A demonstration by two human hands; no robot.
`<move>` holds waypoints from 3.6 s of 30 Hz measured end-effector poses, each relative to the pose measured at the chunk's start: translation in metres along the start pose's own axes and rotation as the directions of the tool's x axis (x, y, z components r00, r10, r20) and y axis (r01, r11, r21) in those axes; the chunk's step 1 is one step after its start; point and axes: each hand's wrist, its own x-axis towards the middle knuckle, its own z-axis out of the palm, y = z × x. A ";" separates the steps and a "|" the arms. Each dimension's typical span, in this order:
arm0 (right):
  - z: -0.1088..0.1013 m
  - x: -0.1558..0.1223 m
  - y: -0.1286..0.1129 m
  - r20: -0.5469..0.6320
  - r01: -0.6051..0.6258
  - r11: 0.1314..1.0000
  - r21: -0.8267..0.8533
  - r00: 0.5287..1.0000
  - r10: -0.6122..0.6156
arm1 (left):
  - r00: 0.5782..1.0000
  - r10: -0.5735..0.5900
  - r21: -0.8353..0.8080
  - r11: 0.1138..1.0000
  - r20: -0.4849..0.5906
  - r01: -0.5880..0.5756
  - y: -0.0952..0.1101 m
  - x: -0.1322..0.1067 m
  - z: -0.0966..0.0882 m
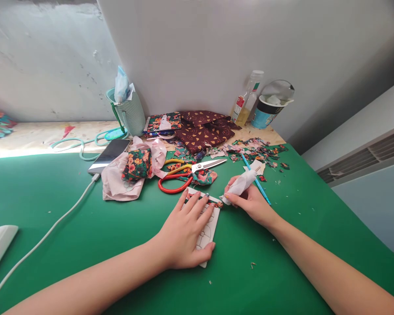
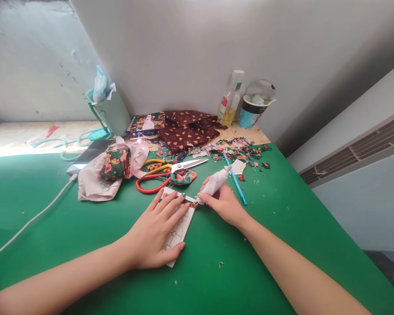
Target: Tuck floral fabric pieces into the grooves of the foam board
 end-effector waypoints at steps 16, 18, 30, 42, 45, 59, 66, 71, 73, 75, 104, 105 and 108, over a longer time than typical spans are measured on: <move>0.002 -0.002 0.001 0.013 0.036 0.998 -0.051 0.999 -0.036 | 1.000 -0.003 -0.004 1.000 0.003 0.003 0.000 0.000 0.000; 0.003 -0.003 0.000 0.029 0.059 0.997 -0.047 0.998 -0.057 | 1.000 -0.004 -0.004 1.000 0.007 0.004 0.001 0.001 -0.001; -0.002 0.001 0.004 0.025 0.007 0.999 0.035 1.000 -0.008 | 1.000 -0.008 -0.011 1.000 0.022 0.008 0.001 0.001 -0.003; -0.003 0.000 0.006 0.039 0.028 0.999 0.022 0.999 -0.029 | 0.999 -0.013 -0.020 1.000 0.042 0.014 0.001 0.001 -0.003; -0.002 0.000 0.005 0.042 0.041 0.999 0.010 0.998 -0.041 | 0.999 -0.013 -0.023 1.000 0.039 0.014 0.001 0.002 -0.003; -0.003 0.003 0.006 0.008 0.001 0.991 0.133 1.000 -0.002 | 0.999 0.012 -0.066 0.998 0.052 -0.008 0.002 0.003 -0.013; -0.003 0.002 0.004 0.038 0.034 0.987 0.158 0.998 -0.041 | 0.996 0.054 -0.119 0.992 0.073 -0.045 0.001 0.005 -0.022; 0.000 -0.002 -0.002 0.127 0.039 0.994 0.102 0.991 -0.051 | 0.998 0.056 -0.117 0.992 0.039 -0.051 -0.001 0.006 -0.018; 0.001 -0.002 -0.003 0.133 0.031 0.995 0.093 0.990 -0.043 | 0.997 0.064 -0.108 0.992 0.034 -0.060 -0.002 0.007 -0.017; 0.001 -0.002 -0.003 0.123 0.028 0.996 0.084 0.992 -0.038 | 0.997 0.068 -0.100 0.993 0.032 -0.065 -0.001 0.007 -0.017; 0.008 -0.006 -0.003 0.116 0.037 0.998 0.060 0.992 -0.043 | 0.993 0.098 -0.156 0.982 -0.061 -0.106 -0.006 0.005 0.000; 0.008 -0.006 -0.002 0.115 0.039 0.998 0.055 0.992 -0.045 | 0.993 0.099 -0.157 0.982 -0.060 -0.107 -0.006 0.005 0.000; 0.008 -0.007 -0.001 0.117 0.045 0.998 0.033 0.992 -0.049 | 0.993 0.098 -0.162 0.981 -0.061 -0.107 -0.007 0.005 0.000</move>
